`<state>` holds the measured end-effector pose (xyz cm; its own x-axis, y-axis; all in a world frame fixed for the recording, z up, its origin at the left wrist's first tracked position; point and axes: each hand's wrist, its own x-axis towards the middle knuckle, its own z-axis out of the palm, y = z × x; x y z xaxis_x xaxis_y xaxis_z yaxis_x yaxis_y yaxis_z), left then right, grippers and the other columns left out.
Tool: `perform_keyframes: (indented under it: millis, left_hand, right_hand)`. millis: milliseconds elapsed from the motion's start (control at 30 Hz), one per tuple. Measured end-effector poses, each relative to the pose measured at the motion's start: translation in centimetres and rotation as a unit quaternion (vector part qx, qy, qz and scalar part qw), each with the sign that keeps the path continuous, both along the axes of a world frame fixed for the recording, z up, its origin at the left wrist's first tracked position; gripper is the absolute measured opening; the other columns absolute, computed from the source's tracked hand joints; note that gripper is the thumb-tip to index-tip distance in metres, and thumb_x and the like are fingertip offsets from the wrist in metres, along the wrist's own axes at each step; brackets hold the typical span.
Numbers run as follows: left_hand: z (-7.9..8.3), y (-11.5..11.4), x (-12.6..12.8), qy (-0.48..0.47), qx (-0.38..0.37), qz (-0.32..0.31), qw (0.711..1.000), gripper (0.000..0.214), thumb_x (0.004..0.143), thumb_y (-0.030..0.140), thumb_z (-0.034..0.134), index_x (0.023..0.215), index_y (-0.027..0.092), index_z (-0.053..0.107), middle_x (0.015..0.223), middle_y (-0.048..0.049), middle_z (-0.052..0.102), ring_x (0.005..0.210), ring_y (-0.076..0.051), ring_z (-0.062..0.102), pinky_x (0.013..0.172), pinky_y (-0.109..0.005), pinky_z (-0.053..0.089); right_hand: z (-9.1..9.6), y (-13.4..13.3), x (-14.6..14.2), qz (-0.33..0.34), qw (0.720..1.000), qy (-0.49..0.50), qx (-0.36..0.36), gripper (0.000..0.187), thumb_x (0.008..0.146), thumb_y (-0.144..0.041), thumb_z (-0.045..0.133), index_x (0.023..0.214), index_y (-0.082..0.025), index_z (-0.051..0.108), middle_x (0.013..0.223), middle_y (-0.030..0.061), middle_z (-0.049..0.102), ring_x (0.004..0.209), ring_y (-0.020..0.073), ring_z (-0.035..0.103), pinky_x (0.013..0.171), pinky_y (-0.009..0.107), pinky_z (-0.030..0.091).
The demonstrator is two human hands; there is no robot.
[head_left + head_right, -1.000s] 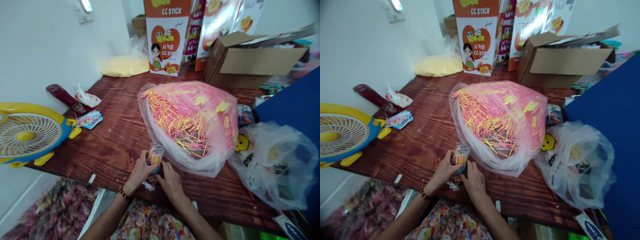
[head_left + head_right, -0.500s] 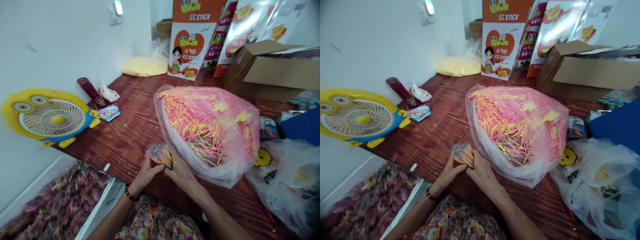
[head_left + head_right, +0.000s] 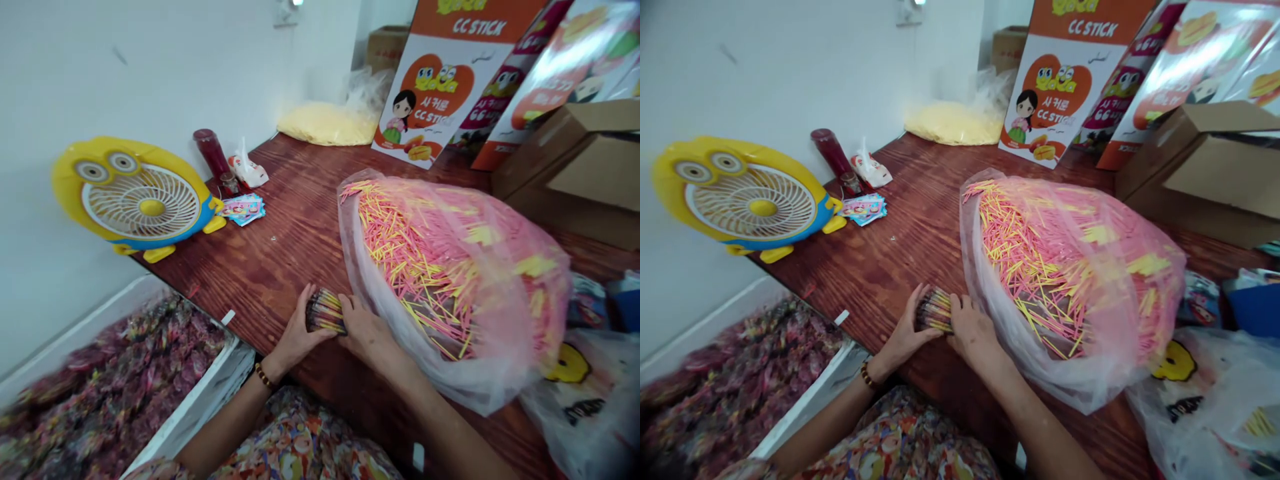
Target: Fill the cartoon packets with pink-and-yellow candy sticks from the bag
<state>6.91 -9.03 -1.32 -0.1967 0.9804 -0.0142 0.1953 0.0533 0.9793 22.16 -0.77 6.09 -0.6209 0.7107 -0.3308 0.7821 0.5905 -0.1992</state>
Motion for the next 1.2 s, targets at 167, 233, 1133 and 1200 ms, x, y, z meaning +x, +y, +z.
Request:
perform_keyframes:
  millis: [167,233,1133,1200]
  left_hand:
    - [-0.2,0.7,0.5,-0.006,0.006,0.002,1.000,0.105,0.075,0.041,0.079,0.156,0.023,0.015,0.162,-0.0157,0.024,0.150,-0.029,0.025,0.124,-0.048,0.019]
    - [-0.3,0.8,0.6,0.004,0.007,0.006,1.000,0.103,0.075,0.041,0.079,0.155,0.023,0.018,0.161,-0.0151,0.027,0.148,-0.029,0.028,0.124,-0.047,0.020]
    - [7.3,-10.0,-8.8,-0.409,-0.090,0.038,0.907,0.084,0.069,0.069,0.072,0.137,0.027,0.046,0.129,-0.0131,0.061,0.093,-0.024,0.069,0.081,-0.038,0.054]
    - [7.3,-11.5,-10.6,-0.510,-0.119,0.001,0.852,0.081,0.073,0.081,0.055,0.130,0.024,0.052,0.126,-0.0139,0.061,0.089,-0.024,0.070,0.076,-0.040,0.055]
  right_hand:
    - [0.1,0.4,0.2,0.018,1.000,-0.014,0.018,0.057,0.081,-0.018,0.068,0.132,-0.015,0.043,0.119,0.0146,0.060,0.104,0.0280,0.064,0.079,0.035,0.052]
    - [-0.5,0.3,0.3,0.014,0.999,-0.017,0.037,0.049,0.083,-0.019,0.065,0.128,-0.016,0.046,0.118,0.0141,0.061,0.102,0.0277,0.065,0.075,0.034,0.052]
    - [-0.7,-2.7,-7.1,0.120,0.948,0.283,-0.079,0.052,0.083,-0.029,0.055,0.134,-0.025,0.047,0.123,0.0080,0.068,0.105,0.0267,0.068,0.080,0.037,0.054]
    - [-1.5,-2.6,-8.1,0.224,0.928,0.298,0.012,0.054,0.083,-0.023,0.054,0.136,-0.028,0.048,0.128,0.0103,0.066,0.110,0.0285,0.065,0.085,0.040,0.053]
